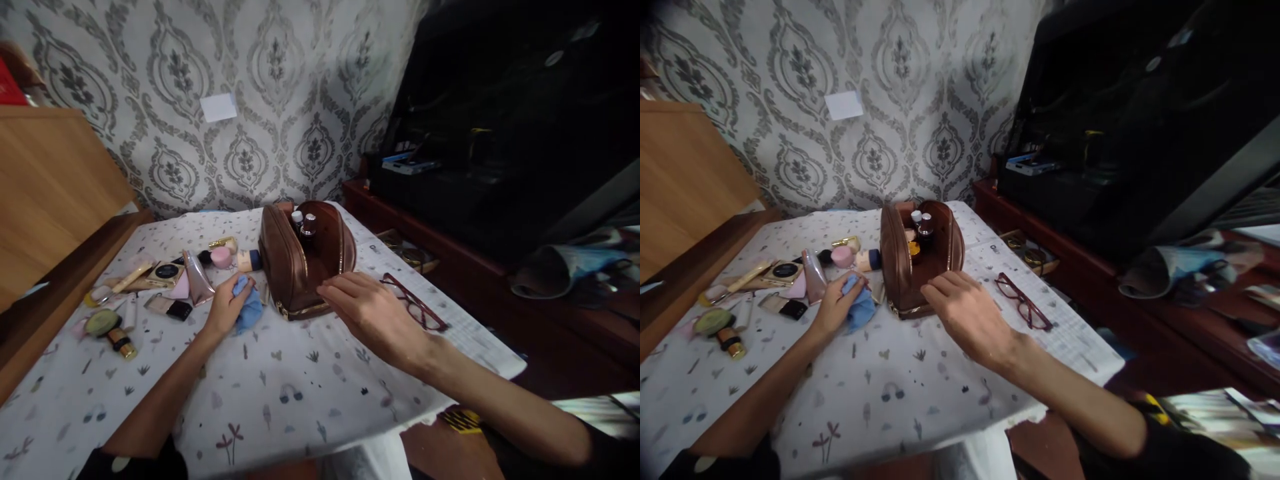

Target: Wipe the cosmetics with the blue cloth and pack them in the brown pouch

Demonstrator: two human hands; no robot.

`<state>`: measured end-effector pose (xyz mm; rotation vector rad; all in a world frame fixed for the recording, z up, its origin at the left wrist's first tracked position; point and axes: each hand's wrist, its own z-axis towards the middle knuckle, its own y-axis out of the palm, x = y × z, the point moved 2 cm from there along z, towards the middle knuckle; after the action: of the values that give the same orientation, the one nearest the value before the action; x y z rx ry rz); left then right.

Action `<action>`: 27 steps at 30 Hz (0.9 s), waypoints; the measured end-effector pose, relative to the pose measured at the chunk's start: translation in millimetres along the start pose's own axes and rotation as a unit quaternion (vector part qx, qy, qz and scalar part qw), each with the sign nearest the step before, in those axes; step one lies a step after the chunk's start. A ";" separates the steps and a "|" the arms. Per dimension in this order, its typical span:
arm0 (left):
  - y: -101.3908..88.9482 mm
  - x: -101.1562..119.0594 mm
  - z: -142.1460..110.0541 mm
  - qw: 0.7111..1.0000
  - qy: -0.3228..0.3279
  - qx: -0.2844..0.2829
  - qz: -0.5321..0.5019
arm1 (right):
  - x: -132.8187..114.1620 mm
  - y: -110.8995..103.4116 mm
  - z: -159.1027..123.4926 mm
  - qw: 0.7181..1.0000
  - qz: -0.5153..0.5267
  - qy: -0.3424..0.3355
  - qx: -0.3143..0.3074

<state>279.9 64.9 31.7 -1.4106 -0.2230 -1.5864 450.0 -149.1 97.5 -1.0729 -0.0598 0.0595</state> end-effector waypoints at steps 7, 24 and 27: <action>5.4 2.5 -14.5 0.985 0.065 -0.101 0.126 | -21.8 1.9 -9.4 0.982 0.103 -0.040 0.155; -10.0 -9.1 -20.5 0.992 0.063 0.016 0.110 | -82.0 100.0 49.2 0.949 0.312 0.027 -0.024; -16.3 -12.0 -17.3 0.991 0.051 0.068 0.101 | -84.1 110.4 66.6 0.938 0.334 0.082 -0.038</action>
<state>254.8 67.8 23.4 -1.2042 -0.1206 -1.4437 358.9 -44.8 30.5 -1.1329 0.4603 0.5840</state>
